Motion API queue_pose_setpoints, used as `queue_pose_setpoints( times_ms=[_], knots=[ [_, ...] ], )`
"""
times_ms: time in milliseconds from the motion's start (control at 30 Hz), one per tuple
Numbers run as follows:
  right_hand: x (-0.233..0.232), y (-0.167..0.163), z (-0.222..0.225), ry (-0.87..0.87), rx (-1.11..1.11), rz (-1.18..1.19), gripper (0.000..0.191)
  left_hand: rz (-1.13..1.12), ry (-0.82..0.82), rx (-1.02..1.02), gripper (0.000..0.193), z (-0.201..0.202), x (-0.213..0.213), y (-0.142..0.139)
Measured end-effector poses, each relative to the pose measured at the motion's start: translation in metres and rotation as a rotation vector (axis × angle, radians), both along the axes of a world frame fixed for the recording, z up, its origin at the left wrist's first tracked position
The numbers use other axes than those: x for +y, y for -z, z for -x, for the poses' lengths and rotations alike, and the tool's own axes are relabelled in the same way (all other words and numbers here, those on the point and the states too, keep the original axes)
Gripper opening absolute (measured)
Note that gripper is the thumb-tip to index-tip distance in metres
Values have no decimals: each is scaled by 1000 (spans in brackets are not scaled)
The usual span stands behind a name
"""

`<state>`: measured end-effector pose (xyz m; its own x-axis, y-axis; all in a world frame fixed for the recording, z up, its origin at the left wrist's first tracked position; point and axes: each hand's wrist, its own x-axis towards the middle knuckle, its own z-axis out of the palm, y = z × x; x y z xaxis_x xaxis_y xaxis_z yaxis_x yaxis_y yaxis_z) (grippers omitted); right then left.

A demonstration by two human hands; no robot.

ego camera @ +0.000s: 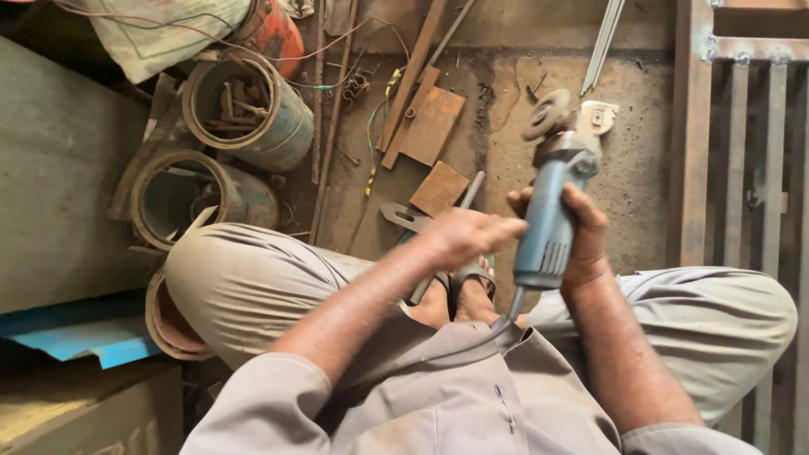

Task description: The person sits on the workshop floor holding a square metal bar and uses an angle grinder to grind its end, producing sparks. They reposition the bar repeatedly and continue grinding the end and edges of the bar throughout the episode.

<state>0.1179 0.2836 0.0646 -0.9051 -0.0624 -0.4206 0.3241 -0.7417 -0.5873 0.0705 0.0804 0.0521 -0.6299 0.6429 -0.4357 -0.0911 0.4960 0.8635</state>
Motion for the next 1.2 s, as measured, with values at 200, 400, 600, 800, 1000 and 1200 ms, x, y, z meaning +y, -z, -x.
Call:
queue_pose_setpoints(
  times_ms=[200,400,600,800,1000,1200],
  knots=[
    [67,-16,6,167,93,-222,59,632,287,883,34,-3,-67,75],
    [141,-14,-21,216,-50,-391,58,723,349,1153,23,-1,-49,115],
    [143,25,-37,122,-309,-314,52,676,377,1100,12,10,-41,119],
    [114,34,-20,10,-236,-459,48,425,144,880,13,28,-41,101],
    [92,39,-8,-82,-279,-679,54,255,-2,833,12,17,-22,100],
    [90,51,-7,-171,-384,-963,58,367,115,869,14,10,1,106]
  ],
)
